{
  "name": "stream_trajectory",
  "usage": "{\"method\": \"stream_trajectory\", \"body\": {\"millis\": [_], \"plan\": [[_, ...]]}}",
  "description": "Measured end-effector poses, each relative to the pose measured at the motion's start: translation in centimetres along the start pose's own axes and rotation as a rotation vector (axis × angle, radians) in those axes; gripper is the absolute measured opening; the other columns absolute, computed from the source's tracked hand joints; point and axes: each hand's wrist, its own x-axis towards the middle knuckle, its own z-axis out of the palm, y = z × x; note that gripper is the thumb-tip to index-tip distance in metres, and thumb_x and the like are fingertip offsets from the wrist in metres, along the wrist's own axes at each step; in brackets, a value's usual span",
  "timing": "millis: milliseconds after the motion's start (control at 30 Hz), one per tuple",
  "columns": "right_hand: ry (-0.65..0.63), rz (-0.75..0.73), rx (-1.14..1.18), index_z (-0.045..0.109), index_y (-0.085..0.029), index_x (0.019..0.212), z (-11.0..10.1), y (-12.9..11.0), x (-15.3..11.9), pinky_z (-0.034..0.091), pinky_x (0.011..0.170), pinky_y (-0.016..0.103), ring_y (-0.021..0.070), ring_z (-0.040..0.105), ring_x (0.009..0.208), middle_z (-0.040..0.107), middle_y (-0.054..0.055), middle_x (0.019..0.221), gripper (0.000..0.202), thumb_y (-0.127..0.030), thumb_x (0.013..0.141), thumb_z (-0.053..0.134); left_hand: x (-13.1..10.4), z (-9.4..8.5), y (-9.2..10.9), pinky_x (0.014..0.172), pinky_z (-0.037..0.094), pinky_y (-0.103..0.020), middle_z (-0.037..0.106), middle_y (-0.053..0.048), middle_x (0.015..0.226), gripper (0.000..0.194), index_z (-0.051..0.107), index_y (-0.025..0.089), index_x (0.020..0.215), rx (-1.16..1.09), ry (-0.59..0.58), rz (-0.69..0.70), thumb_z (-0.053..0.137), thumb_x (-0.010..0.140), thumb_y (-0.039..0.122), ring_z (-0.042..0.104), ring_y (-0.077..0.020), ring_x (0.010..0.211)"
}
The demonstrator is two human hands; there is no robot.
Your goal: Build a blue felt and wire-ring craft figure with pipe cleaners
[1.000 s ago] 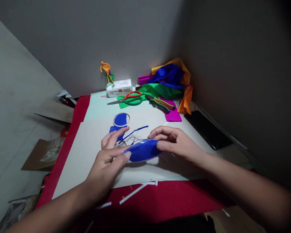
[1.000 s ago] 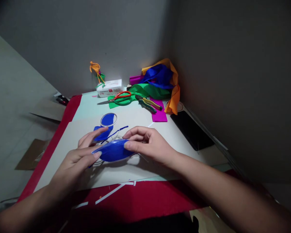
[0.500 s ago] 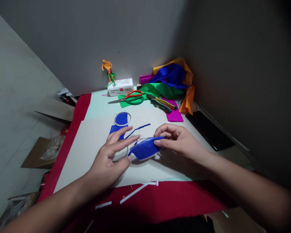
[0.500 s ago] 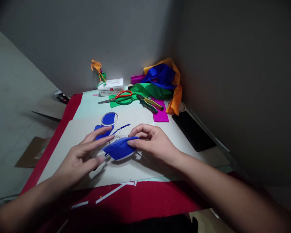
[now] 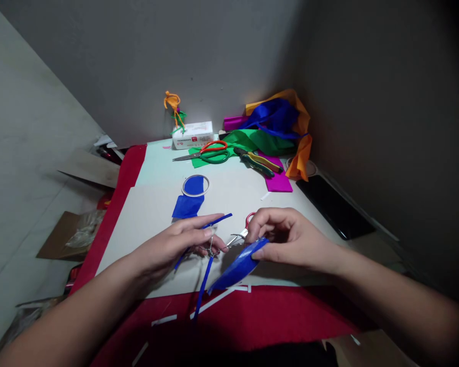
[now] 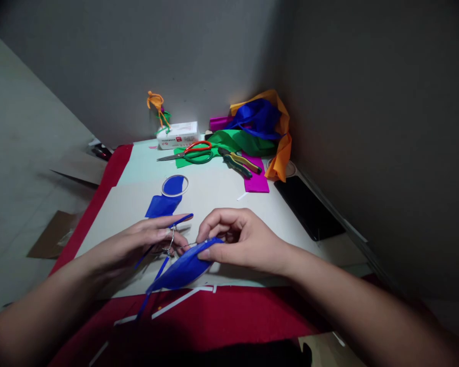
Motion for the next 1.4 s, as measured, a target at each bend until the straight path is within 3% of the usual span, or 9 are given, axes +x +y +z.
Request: {"method": "stream_trajectory", "body": {"millis": [133, 233, 500, 667, 933, 1033, 1100, 1267, 1400], "plan": [[-0.004, -0.014, 0.0, 0.061, -0.015, 0.078, 0.1, -0.1, 0.1, 0.049, 0.062, 0.017, 0.0072, 0.059, 0.065, 0.063, 0.0, 0.073, 0.016, -0.016, 0.068, 0.074, -0.1, 0.0, 0.6, 0.076, 0.04, -0.031, 0.07, -0.007, 0.079, 0.082, 0.022, 0.016, 0.145, 0.033, 0.016, -0.012, 0.068, 0.078, 0.025, 0.062, -0.017, 0.079], [0.007, -0.009, -0.016, 0.062, -0.016, 0.077, 0.1, -0.1, 0.1, 0.049, 0.062, 0.019, 0.0085, 0.059, 0.065, 0.063, 0.0, 0.074, 0.016, -0.018, 0.068, 0.074, -0.4, 0.1, 0.8, 0.07, 0.04, -0.028, 0.068, -0.003, 0.07, 0.09, 0.012, 0.016, 0.147, 0.051, 0.052, -0.01, 0.069, 0.077, 0.022, 0.062, -0.0149, 0.071], [-0.006, 0.065, 0.072, 0.061, -0.019, 0.104, 0.0, 0.5, 0.1, 0.047, 0.063, 0.017, 0.0066, 0.058, 0.067, 0.062, -0.002, 0.076, 0.033, -0.017, 0.073, 0.071, -0.7, -0.2, 0.9, 0.061, 0.044, -0.023, 0.067, -0.002, 0.064, 0.084, 0.023, 0.012, 0.144, 0.077, 0.138, 0.068, 0.071, 0.076, 0.023, 0.062, -0.0141, 0.063], [-0.037, 0.073, 0.111, 0.058, -0.021, 0.116, -0.1, 0.7, 0.3, 0.043, 0.06, 0.015, 0.0043, 0.053, 0.062, 0.057, -0.005, 0.07, 0.043, -0.014, 0.075, 0.069, -0.7, -0.2, 1.1, 0.053, 0.043, -0.02, 0.066, -0.001, 0.064, 0.072, 0.04, 0.011, 0.136, 0.062, 0.242, 0.1, 0.073, 0.073, 0.022, 0.055, -0.0087, 0.051], [0.062, 0.153, 0.247, 0.065, -0.019, 0.102, 0.1, 1.0, 0.8, 0.047, 0.066, 0.021, 0.0092, 0.06, 0.069, 0.066, 0.0, 0.08, 0.035, -0.022, 0.068, 0.076, -0.8, -0.2, 0.8, 0.046, 0.036, -0.017, 0.066, 0.0, 0.065, 0.042, 0.057, 0.013, 0.111, 0.139, 0.325, 0.119, 0.073, 0.074, 0.028, 0.044, -0.0035, 0.043], [0.099, 0.12, 0.137, 0.068, -0.015, 0.08, 0.1, 0.9, 0.7, 0.046, 0.062, 0.02, 0.0089, 0.057, 0.065, 0.064, 0.0, 0.073, 0.017, -0.027, 0.069, 0.075, -0.9, 0.1, 1.0, 0.043, 0.033, -0.017, 0.066, 0.0, 0.067, 0.035, 0.06, 0.014, 0.1, 0.185, 0.351, 0.092, 0.073, 0.074, 0.031, 0.041, -0.0029, 0.041], [0.11, 0.084, 0.001, 0.066, -0.014, 0.072, 0.0, 0.8, 0.7, 0.045, 0.059, 0.02, 0.0088, 0.053, 0.061, 0.061, 0.0, 0.068, 0.016, -0.03, 0.072, 0.072, -1.0, 0.4, 1.2, 0.041, 0.031, -0.016, 0.066, 0.0, 0.065, 0.031, 0.06, 0.014, 0.096, 0.197, 0.372, 0.082, 0.072, 0.073, 0.032, 0.039, -0.0026, 0.039], [0.146, -0.006, -0.336, 0.067, -0.015, 0.072, -0.6, 1.3, 1.0, 0.045, 0.061, 0.023, 0.0116, 0.053, 0.064, 0.062, 0.001, 0.068, 0.017, -0.032, 0.077, 0.066, -1.4, 0.7, 1.3, 0.039, 0.026, -0.014, 0.052, 0.007, 0.044, 0.025, 0.06, 0.014, 0.087, 0.206, 0.425, 0.113, 0.071, 0.074, 0.032, 0.035, -0.002, 0.035], [0.27, 0.043, -0.244, 0.066, -0.016, 0.074, -0.5, 2.0, 1.5, 0.045, 0.061, 0.023, 0.0118, 0.055, 0.064, 0.063, 0.0, 0.069, 0.016, -0.031, 0.076, 0.067, -1.4, 0.8, 1.1, 0.042, 0.03, -0.016, 0.061, 0.003, 0.054, 0.026, 0.061, 0.014, 0.091, 0.208, 0.439, 0.137, 0.069, 0.077, 0.035, 0.037, -0.0018, 0.035]]}}
